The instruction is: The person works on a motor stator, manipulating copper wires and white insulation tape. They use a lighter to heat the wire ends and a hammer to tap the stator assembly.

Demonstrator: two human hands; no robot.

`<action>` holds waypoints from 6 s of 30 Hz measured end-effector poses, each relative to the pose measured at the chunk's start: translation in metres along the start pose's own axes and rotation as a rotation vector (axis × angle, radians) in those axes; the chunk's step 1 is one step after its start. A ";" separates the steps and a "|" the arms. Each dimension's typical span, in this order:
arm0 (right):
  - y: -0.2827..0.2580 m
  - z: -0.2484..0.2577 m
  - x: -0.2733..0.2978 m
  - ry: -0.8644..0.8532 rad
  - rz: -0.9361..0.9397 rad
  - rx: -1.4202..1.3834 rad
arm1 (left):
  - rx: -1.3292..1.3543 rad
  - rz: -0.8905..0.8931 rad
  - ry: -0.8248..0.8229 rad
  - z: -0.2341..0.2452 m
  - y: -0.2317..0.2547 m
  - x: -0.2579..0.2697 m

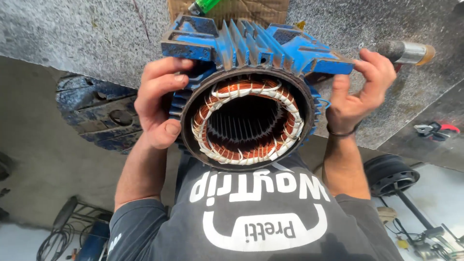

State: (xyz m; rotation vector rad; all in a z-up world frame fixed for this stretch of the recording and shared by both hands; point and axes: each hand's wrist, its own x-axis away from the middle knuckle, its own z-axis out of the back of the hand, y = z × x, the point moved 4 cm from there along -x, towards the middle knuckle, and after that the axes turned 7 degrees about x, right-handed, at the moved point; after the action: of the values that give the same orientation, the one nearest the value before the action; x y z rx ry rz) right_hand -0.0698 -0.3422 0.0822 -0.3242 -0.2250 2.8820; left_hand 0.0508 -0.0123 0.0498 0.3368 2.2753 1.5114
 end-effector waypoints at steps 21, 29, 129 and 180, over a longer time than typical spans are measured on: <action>-0.121 0.063 -0.108 -0.582 0.315 -0.146 | -0.895 0.053 -0.518 -0.059 0.068 -0.083; -0.020 0.071 -0.027 -0.266 -0.100 -0.396 | -0.726 -0.004 -0.629 -0.038 0.063 -0.088; -0.104 0.129 -0.107 -0.371 1.268 0.427 | -0.186 0.114 0.188 -0.052 0.035 0.043; -0.144 0.111 -0.180 -0.456 1.281 0.537 | 0.327 0.127 -0.084 0.023 -0.005 -0.038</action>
State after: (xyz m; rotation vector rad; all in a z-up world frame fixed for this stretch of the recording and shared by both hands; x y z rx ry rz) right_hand 0.1057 -0.2617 0.2507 0.4986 1.0591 3.9691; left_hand 0.0956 -0.0103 0.0442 0.6342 2.4709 1.1508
